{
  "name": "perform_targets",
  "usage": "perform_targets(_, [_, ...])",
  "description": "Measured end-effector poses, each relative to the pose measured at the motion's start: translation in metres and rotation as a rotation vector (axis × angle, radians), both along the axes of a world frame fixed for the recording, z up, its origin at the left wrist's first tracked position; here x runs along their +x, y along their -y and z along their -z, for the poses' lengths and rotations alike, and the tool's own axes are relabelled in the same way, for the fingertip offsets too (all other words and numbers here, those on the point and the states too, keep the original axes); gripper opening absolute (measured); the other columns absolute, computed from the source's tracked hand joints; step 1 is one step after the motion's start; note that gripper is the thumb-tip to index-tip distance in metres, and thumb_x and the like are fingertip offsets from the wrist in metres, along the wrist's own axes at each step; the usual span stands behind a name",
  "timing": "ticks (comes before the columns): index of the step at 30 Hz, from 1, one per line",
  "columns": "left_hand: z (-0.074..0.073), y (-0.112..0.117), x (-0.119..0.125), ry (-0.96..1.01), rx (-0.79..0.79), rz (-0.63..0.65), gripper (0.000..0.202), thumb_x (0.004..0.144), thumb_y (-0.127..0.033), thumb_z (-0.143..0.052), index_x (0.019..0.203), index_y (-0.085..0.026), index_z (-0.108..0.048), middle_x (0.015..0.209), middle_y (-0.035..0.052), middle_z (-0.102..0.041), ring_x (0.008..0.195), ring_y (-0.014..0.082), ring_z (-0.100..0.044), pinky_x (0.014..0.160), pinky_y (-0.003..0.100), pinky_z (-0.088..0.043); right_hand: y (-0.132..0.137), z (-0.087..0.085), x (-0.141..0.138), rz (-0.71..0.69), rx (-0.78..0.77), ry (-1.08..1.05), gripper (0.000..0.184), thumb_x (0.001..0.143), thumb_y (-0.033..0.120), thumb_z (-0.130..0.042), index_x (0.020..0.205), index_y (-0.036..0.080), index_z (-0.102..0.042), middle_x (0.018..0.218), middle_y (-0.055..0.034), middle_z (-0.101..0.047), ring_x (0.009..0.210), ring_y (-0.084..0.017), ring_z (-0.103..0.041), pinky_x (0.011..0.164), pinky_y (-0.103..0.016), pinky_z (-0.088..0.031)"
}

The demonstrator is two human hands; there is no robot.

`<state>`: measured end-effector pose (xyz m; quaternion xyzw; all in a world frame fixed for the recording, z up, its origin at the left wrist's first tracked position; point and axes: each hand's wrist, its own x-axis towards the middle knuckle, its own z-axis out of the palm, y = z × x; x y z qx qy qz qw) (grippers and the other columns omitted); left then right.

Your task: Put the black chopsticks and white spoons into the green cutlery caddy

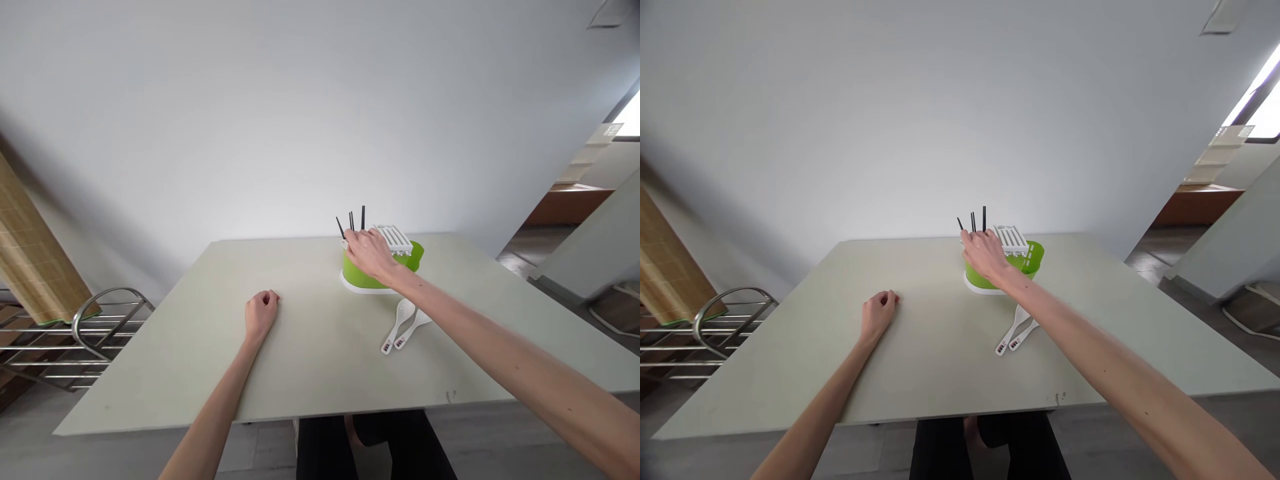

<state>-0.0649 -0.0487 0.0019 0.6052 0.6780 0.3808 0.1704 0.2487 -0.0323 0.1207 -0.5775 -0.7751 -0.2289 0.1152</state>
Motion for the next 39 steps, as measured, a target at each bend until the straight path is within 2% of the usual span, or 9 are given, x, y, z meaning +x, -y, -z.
perform_targets(6, [-0.001,0.001,0.0,-0.002,0.003,0.0,0.036,0.091,-0.039,-0.046,0.067,-0.023,-0.066,0.068,0.0021,-0.067,0.068,0.0184,-0.057,0.069,0.03,-0.041,0.006,0.001,-0.004,0.054,-0.017,-0.067,0.027,0.101,0.018,-0.047,0.123,0.012,-0.061,0.099,-0.0166,-0.078,0.091,-0.03,-0.07,0.079,-0.037,-0.041])
perform_targets(9, [-0.002,0.003,0.0,-0.006,0.003,0.007,0.036,0.092,-0.039,-0.045,0.067,-0.023,-0.065,0.068,0.002,-0.067,0.068,0.0186,-0.057,0.069,0.03,-0.041,0.013,-0.003,0.002,-0.008,0.003,-0.114,0.021,0.101,0.023,-0.052,0.117,0.015,-0.063,0.096,-0.0145,-0.078,0.091,-0.03,-0.071,0.078,-0.036,-0.043])
perform_targets(13, [-0.003,0.004,0.0,-0.012,0.004,0.016,0.037,0.092,-0.041,-0.045,0.068,-0.022,-0.066,0.07,0.003,-0.068,0.069,0.0192,-0.058,0.069,0.03,-0.041,0.037,-0.01,0.026,-0.179,0.037,-0.3,0.017,0.101,0.026,-0.056,0.116,0.021,-0.063,0.092,-0.0063,-0.078,0.088,-0.025,-0.071,0.076,-0.033,-0.045])
perform_targets(16, [-0.002,0.004,-0.001,-0.019,0.006,0.018,0.038,0.093,-0.042,-0.045,0.068,-0.022,-0.066,0.071,0.0036,-0.069,0.069,0.0191,-0.058,0.069,0.03,-0.042,0.067,-0.007,0.056,-0.183,0.059,-0.458,0.013,0.099,0.026,-0.055,0.109,0.025,-0.064,0.092,-0.0026,-0.078,0.083,-0.022,-0.072,0.071,-0.031,-0.046])
perform_targets(20, [-0.003,0.003,0.0,-0.037,0.006,0.022,0.039,0.092,-0.043,-0.045,0.069,-0.022,-0.067,0.071,0.0032,-0.068,0.07,0.0191,-0.058,0.07,0.029,-0.042,0.109,0.017,0.111,-0.025,0.045,-0.564,0.013,0.099,0.034,-0.053,0.102,0.028,-0.064,0.093,-0.002,-0.079,0.073,-0.02,-0.07,0.069,-0.033,-0.048])
perform_targets(24, [-0.007,0.002,0.002,-0.062,-0.002,0.022,0.038,0.091,-0.043,-0.045,0.069,-0.022,-0.068,0.07,0.0026,-0.067,0.07,0.0186,-0.057,0.07,0.029,-0.041,0.134,0.05,0.169,0.162,-0.122,-0.62,0.021,0.098,0.045,-0.05,0.102,0.029,-0.064,0.095,-0.0033,-0.079,0.07,-0.021,-0.069,0.07,-0.036,-0.05])
perform_targets(28, [-0.014,0.002,0.005,-0.088,-0.013,0.026,0.038,0.091,-0.043,-0.044,0.07,-0.021,-0.068,0.071,0.0031,-0.068,0.071,0.0189,-0.056,0.072,0.029,-0.042,0.145,0.08,0.209,0.221,-0.316,-0.744,0.031,0.094,0.052,-0.052,0.105,0.026,-0.065,0.101,-0.0069,-0.08,0.08,-0.024,-0.074,0.073,-0.036,-0.054])
perform_targets(33, [-0.017,0.001,0.006,-0.123,-0.028,0.022,0.04,0.092,-0.045,-0.044,0.073,-0.021,-0.071,0.075,0.0041,-0.071,0.073,0.0198,-0.057,0.073,0.03,-0.042,0.146,0.108,0.216,0.223,-0.536,-0.856,0.033,0.093,0.054,-0.056,0.108,0.026,-0.065,0.102,-0.0078,-0.081,0.081,-0.025,-0.076,0.078,-0.038,-0.055])
perform_targets(39, [-0.017,0.002,0.006,-0.159,-0.024,0.009,0.04,0.092,-0.045,-0.044,0.073,-0.022,-0.071,0.072,0.0033,-0.069,0.072,0.0198,-0.057,0.072,0.029,-0.042,0.128,0.121,0.197,0.157,-0.65,-0.914,0.037,0.097,0.058,-0.049,0.093,0.024,-0.064,0.086,-0.0072,-0.081,0.072,-0.023,-0.074,0.076,-0.037,-0.053])
